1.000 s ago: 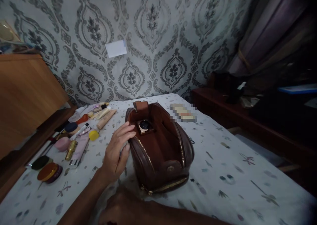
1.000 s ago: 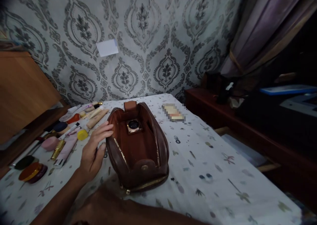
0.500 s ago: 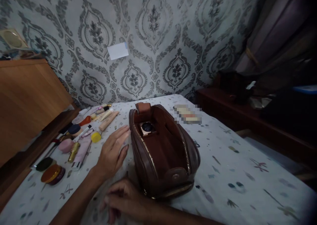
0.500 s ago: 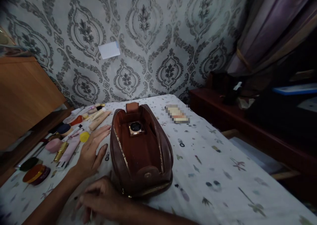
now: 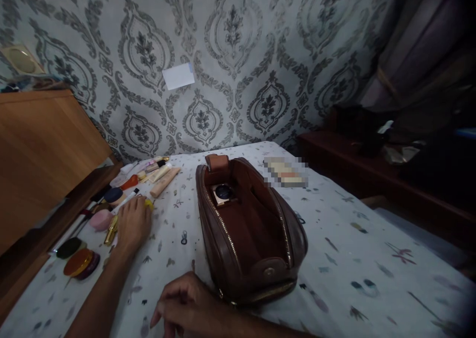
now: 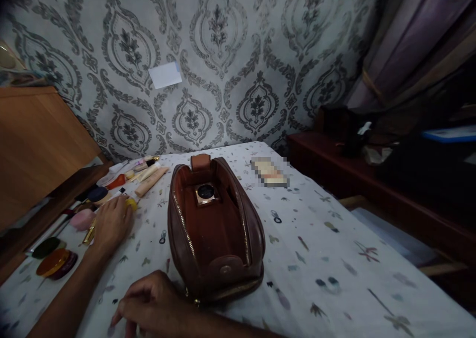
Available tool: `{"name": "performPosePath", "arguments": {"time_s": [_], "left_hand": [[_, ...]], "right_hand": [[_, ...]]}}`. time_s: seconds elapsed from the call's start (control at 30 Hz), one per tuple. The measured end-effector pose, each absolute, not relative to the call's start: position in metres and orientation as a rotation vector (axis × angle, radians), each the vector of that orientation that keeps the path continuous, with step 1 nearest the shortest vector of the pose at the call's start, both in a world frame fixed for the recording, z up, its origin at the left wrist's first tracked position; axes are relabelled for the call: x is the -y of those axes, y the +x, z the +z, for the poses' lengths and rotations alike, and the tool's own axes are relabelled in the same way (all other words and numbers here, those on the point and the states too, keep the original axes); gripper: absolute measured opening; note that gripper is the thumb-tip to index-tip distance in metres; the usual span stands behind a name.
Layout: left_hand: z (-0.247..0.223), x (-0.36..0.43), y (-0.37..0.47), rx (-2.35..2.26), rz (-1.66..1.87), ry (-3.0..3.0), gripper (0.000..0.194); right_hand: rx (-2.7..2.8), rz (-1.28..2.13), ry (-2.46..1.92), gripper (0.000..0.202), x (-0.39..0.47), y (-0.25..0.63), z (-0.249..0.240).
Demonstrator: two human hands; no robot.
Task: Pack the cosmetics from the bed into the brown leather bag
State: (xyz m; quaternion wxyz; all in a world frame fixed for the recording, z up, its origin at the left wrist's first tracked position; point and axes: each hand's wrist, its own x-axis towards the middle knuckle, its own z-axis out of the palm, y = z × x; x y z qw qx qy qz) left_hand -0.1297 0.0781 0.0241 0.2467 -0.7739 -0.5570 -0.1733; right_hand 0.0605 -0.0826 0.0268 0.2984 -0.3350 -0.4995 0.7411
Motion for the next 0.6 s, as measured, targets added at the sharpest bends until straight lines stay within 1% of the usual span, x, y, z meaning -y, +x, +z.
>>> {"name": "performPosePath", "arguments": {"time_s": [0.1, 0.2, 0.37, 0.43, 0.5, 0.6], "left_hand": [[0.024, -0.076, -0.13, 1.672, -0.358, -2.104, 0.031], [0.024, -0.075, -0.127, 1.791, -0.338, -2.095, 0.033], [0.023, -0.076, -0.126, 1.82, -0.37, -2.119, 0.03], [0.022, -0.077, -0.126, 1.825, -0.366, -2.121, 0.03], [0.022, -0.077, -0.126, 1.847, -0.354, -2.12, 0.03], [0.024, -0.076, -0.124, 1.884, -0.319, -2.135, 0.03]], "right_hand": [[1.488, 1.869, -0.875, 0.023, 0.087, 0.065, 0.026], [1.61, 1.716, -0.75, 0.031, 0.092, 0.068, 0.026], [1.714, 1.546, -0.512, 0.066, 0.095, 0.074, 0.041], [1.748, 1.502, -0.426, 0.073, 0.097, 0.082, 0.051], [1.728, 1.453, -0.455, 0.072, 0.102, 0.091, 0.059], [1.694, 1.403, -0.602, 0.057, 0.111, 0.103, 0.061]]}}
